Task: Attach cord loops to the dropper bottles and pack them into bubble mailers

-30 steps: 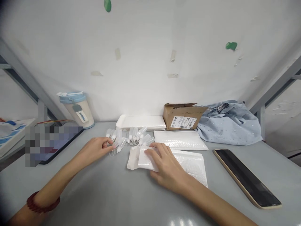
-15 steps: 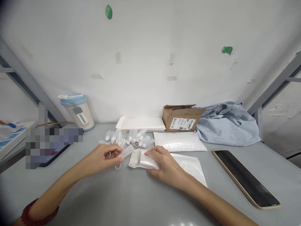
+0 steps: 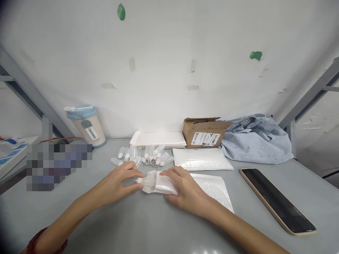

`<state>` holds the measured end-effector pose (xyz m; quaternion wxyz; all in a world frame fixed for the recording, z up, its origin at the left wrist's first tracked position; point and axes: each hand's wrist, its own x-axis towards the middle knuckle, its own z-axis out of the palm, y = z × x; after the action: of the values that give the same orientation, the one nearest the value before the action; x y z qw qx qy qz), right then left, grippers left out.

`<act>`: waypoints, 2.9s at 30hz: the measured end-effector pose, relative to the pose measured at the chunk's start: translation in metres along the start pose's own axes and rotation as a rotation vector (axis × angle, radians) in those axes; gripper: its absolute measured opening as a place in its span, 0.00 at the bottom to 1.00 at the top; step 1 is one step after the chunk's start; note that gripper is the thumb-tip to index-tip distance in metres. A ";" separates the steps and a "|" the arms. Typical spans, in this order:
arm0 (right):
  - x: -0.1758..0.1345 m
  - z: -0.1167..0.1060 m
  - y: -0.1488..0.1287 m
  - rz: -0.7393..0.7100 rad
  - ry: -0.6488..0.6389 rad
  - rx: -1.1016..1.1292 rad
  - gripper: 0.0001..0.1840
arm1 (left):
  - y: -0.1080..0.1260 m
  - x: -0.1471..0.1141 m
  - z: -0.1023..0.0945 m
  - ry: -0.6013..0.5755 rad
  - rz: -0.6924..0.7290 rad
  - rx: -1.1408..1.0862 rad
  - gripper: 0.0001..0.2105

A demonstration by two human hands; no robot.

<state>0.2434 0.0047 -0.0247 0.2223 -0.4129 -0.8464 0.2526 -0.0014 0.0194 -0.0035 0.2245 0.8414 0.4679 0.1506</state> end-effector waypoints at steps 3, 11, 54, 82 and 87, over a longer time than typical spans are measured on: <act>-0.001 -0.001 -0.004 -0.004 -0.034 -0.001 0.30 | -0.001 0.002 0.003 -0.012 -0.010 -0.013 0.09; -0.001 0.000 -0.004 -0.040 -0.057 0.005 0.32 | 0.006 0.002 0.017 0.036 0.007 -0.054 0.08; -0.001 0.000 0.001 -0.091 0.014 -0.160 0.30 | -0.017 -0.001 -0.019 -0.231 -0.312 -0.430 0.10; -0.005 0.005 -0.007 -0.153 0.025 -0.174 0.27 | 0.025 -0.002 0.037 -0.168 0.134 -0.273 0.09; -0.004 0.006 -0.003 -0.089 0.038 -0.227 0.25 | 0.013 0.001 0.021 -0.039 -0.020 -0.320 0.12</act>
<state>0.2402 -0.0011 -0.0284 0.2010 -0.4023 -0.8826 0.1370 0.0186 0.0091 -0.0149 0.3661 0.7931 0.4417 0.2048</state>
